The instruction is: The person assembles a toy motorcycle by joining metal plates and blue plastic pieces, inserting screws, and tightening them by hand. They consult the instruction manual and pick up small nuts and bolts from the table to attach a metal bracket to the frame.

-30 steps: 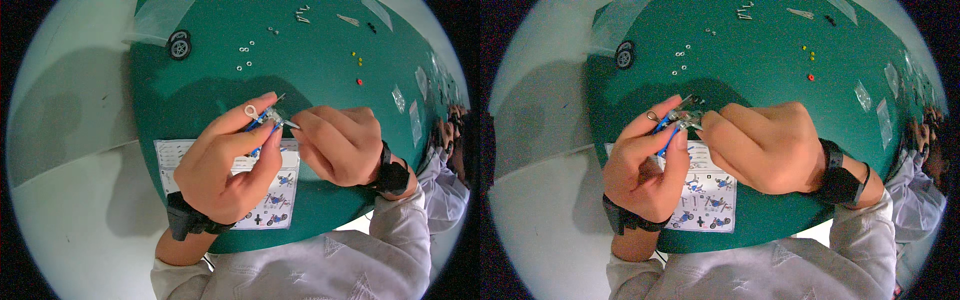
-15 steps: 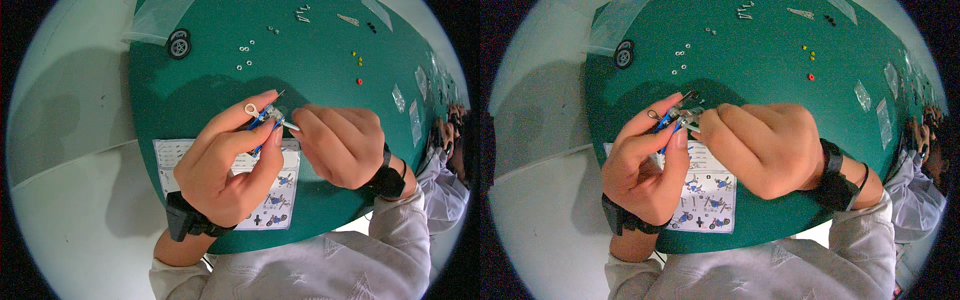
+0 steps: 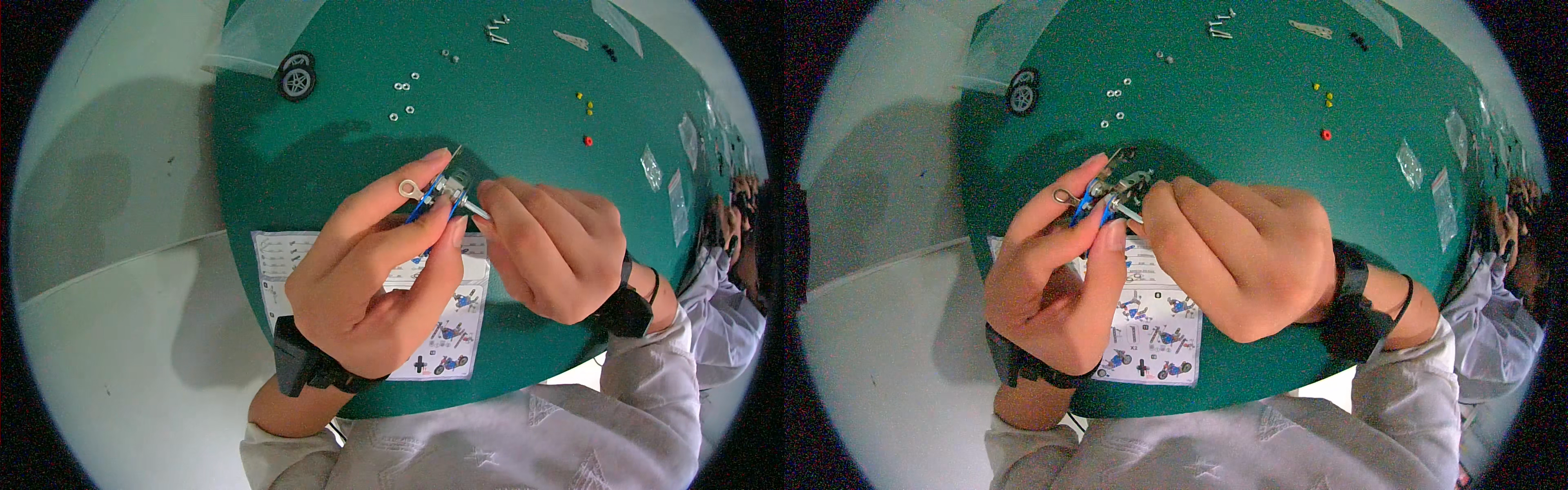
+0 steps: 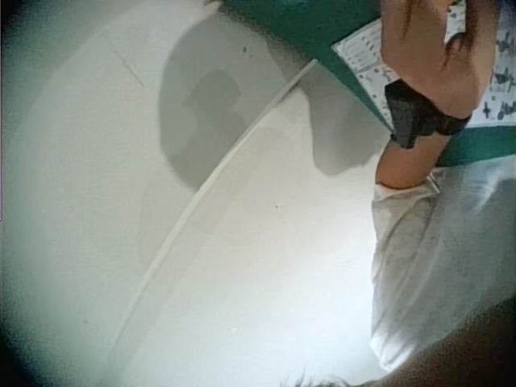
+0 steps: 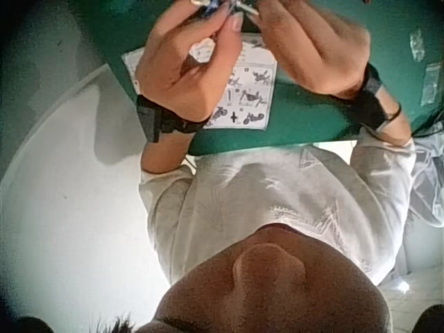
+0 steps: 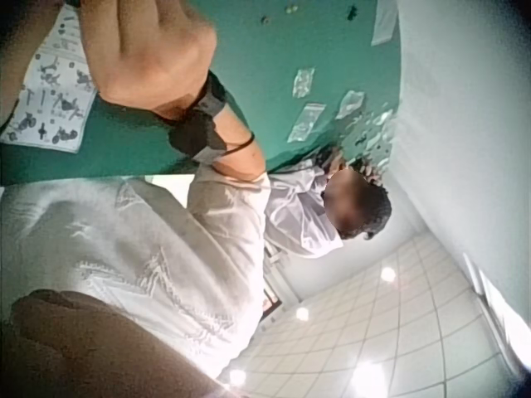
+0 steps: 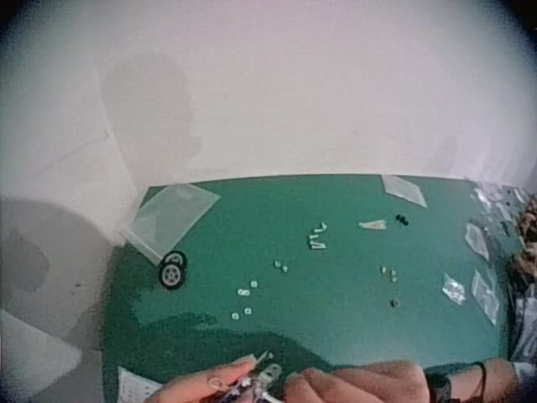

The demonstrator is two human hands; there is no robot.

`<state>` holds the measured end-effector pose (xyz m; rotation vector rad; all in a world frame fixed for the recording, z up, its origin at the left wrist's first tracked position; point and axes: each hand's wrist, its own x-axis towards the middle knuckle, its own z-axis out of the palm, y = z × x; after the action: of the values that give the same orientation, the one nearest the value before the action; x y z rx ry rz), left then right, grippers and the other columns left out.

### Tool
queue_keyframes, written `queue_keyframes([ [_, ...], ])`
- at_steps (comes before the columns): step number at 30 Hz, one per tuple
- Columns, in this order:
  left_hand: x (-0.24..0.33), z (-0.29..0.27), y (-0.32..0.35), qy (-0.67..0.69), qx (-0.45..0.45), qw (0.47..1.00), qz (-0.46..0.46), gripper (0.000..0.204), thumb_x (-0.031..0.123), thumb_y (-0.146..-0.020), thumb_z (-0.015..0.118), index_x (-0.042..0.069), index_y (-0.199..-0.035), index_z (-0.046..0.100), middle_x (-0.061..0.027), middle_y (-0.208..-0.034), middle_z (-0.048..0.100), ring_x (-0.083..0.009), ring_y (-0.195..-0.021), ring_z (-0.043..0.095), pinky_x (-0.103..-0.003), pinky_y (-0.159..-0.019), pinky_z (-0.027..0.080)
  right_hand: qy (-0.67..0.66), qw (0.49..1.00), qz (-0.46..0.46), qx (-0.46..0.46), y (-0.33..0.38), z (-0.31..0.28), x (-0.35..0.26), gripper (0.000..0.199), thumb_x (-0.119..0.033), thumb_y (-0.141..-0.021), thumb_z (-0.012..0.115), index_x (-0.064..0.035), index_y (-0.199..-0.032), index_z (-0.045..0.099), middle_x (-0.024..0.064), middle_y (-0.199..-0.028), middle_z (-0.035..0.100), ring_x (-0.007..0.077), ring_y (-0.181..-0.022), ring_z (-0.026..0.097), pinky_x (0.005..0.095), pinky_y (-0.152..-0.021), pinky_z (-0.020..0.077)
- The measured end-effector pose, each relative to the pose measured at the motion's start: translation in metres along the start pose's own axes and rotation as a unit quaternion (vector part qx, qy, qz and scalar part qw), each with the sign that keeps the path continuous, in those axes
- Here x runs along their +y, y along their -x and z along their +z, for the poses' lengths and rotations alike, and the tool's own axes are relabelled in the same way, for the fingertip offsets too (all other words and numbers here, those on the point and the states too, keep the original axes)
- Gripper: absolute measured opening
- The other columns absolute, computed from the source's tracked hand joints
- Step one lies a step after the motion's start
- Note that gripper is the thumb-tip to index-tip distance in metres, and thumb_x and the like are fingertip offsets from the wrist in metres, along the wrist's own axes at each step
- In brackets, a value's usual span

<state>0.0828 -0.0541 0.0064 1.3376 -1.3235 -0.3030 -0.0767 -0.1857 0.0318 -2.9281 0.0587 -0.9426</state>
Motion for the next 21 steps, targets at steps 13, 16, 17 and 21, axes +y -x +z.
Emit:
queue_keyframes([
  [13,0.0022,-0.0042,-0.0015,0.023,-0.029,0.999,-0.023,0.039,-0.009,-0.087,0.073,0.007,-0.123,0.068,-0.0268,-0.142,0.058,-0.0306,-0.118,0.067,-0.036,-0.096,0.055,-0.073,0.996,0.051,0.011,-0.0027,-0.0006,0.0056,0.030,-0.010,-0.078,0.074,0.0043,-0.104,0.068,0.0133,-0.087,0.070,0.0248,-0.062,0.070,0.0336,-0.049,0.0551],
  [16,0.0058,-0.0063,-0.0038,0.012,-0.043,0.999,-0.020,0.041,-0.009,-0.086,0.073,0.008,-0.123,0.068,-0.0267,-0.142,0.056,-0.0323,-0.118,0.067,-0.037,-0.094,0.056,-0.082,0.995,0.060,0.006,-0.0051,-0.0022,0.0089,0.030,-0.010,-0.078,0.075,0.0043,-0.104,0.068,0.0131,-0.084,0.070,0.0256,-0.062,0.070,0.0344,-0.049,0.0555],
  [17,0.0052,-0.0060,-0.0041,0.011,-0.043,0.999,-0.020,0.041,-0.009,-0.086,0.073,0.008,-0.123,0.068,-0.0267,-0.142,0.056,-0.0323,-0.118,0.067,-0.037,-0.094,0.056,-0.085,0.994,0.064,0.012,-0.0058,-0.0020,0.0105,0.030,-0.011,-0.079,0.076,0.0041,-0.104,0.068,0.0130,-0.083,0.070,0.0259,-0.063,0.070,0.0348,-0.050,0.0557],
  [21,0.0024,-0.0047,-0.0022,-0.020,-0.040,0.999,0.012,0.044,-0.010,-0.084,0.076,0.009,-0.123,0.068,-0.0267,-0.143,0.055,-0.0343,-0.118,0.066,-0.039,-0.094,0.057,-0.105,0.992,0.070,0.016,-0.0039,-0.0015,0.0057,0.029,-0.009,-0.079,0.077,0.0036,-0.104,0.069,0.0141,-0.082,0.070,0.0268,-0.062,0.070,0.0351,-0.050,0.0556],
])
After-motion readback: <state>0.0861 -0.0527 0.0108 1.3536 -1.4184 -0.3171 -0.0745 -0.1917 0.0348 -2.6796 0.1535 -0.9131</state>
